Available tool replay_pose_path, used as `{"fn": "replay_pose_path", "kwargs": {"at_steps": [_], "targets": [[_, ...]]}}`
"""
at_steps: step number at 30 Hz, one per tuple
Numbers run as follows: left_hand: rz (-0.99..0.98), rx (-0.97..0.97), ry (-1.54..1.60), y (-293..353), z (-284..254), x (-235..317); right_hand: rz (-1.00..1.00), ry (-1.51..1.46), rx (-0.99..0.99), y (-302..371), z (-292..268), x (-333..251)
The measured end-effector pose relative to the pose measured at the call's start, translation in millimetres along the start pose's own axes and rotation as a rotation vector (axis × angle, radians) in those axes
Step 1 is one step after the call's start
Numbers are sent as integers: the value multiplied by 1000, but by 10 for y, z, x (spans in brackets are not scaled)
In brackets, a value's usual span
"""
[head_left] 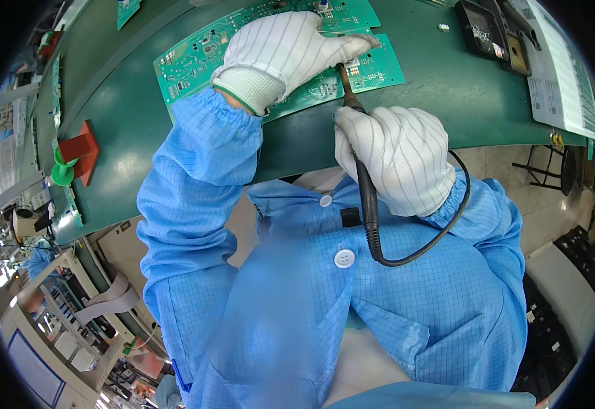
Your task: Soldering components onto multiple printed circuit boards.
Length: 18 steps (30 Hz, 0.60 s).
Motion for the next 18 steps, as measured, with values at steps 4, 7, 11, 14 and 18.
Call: {"fn": "replay_pose_path", "kwargs": {"at_steps": [4,7,11,14,18], "targets": [[-137,-103,52,6,-58,0,-5,-9,96,1,7,11],[-118,-74,41,-1,-26,-48,-10,-70,109,-6,-63,34],[-48,-76,-41,-14,58,-129,66,-136,202,77,-216,82],[132,52,-80,126,93,-225,69,-242,191,148,-295,336],[160,173,-151,374,16,-137,54,-339,258,350,-154,625]]}}
Point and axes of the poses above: each hand's wrist, its own y-axis away from the middle knuckle, its own z-axis out of the palm, x = y × z, the point moved 5 cm from there along -y, towards the middle knuckle, and after that the axes turned 1 degree about -x, right-handed, at the moved point
